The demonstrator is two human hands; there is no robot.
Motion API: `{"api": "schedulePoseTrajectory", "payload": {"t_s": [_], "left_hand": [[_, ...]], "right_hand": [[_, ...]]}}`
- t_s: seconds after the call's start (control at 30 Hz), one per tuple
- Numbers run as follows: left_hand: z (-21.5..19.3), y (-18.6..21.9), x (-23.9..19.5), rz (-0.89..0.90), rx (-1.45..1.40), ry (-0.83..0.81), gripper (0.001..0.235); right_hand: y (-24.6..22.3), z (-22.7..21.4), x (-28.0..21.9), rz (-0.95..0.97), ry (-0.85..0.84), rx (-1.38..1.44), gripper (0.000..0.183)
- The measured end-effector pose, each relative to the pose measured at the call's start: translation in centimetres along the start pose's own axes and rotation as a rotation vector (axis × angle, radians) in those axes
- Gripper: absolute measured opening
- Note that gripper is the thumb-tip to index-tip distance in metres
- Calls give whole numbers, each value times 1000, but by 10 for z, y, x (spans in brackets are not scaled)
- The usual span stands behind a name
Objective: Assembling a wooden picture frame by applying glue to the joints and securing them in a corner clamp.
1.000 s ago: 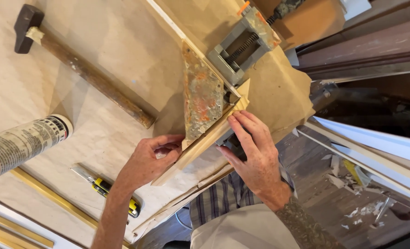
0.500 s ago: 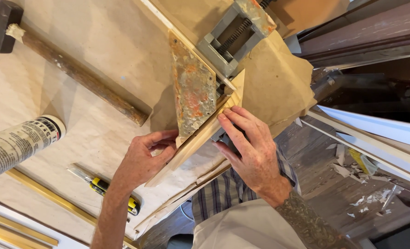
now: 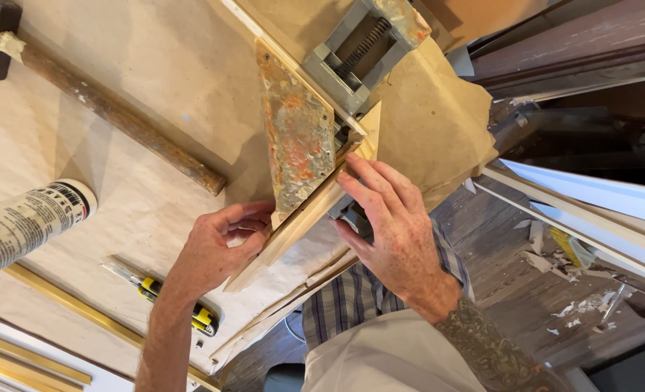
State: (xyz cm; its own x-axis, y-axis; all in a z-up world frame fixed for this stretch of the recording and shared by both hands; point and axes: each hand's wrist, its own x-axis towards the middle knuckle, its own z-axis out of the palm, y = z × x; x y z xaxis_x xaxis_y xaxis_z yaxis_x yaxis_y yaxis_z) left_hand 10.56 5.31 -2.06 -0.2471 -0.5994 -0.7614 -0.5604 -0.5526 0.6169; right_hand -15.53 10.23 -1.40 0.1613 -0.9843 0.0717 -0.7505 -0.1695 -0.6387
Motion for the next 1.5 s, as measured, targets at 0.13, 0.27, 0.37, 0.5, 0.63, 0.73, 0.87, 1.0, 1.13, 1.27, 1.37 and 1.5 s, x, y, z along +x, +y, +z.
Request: {"api": "schedulePoseTrajectory", "payload": {"t_s": [0.13, 0.27, 0.37, 0.5, 0.63, 0.73, 0.87, 1.0, 1.13, 1.27, 1.37, 1.5], "left_hand": [[2, 0, -1, -50, -40, 28, 38], [1, -12, 0, 2, -60, 6, 37], [3, -10, 0, -38, -72, 29, 37], [6, -16, -3, -216, -166, 171, 41], [5, -12, -1, -283, -142, 206, 42], [4, -44, 1, -210, -208, 271, 42], [11, -9, 2, -359, -133, 276, 47], [8, -36, 4, -127, -338, 139, 42], [8, -27, 3, -33, -288, 59, 41], [7, -17, 0, 15, -248, 36, 40], [7, -18, 0, 12, -214, 28, 39], [7, -16, 0, -1, -236, 17, 39]], "right_hand": [[0, 1, 1, 4, -6, -9, 65], [2, 1, 3, 10, 9, -2, 66], [6, 5, 0, 55, -10, 8, 74], [10, 16, -7, 78, 24, 9, 76], [11, -3, 0, 62, 4, 19, 60], [11, -5, 0, 58, 6, 32, 58], [12, 4, -3, 43, -29, 27, 75], [8, -3, 3, 34, -15, 54, 68], [6, 0, 4, 36, -45, 36, 74], [3, 1, 5, 24, -43, 31, 66], [2, 2, 4, 44, -55, 23, 66], [0, 1, 6, 42, -45, 20, 64]]}}
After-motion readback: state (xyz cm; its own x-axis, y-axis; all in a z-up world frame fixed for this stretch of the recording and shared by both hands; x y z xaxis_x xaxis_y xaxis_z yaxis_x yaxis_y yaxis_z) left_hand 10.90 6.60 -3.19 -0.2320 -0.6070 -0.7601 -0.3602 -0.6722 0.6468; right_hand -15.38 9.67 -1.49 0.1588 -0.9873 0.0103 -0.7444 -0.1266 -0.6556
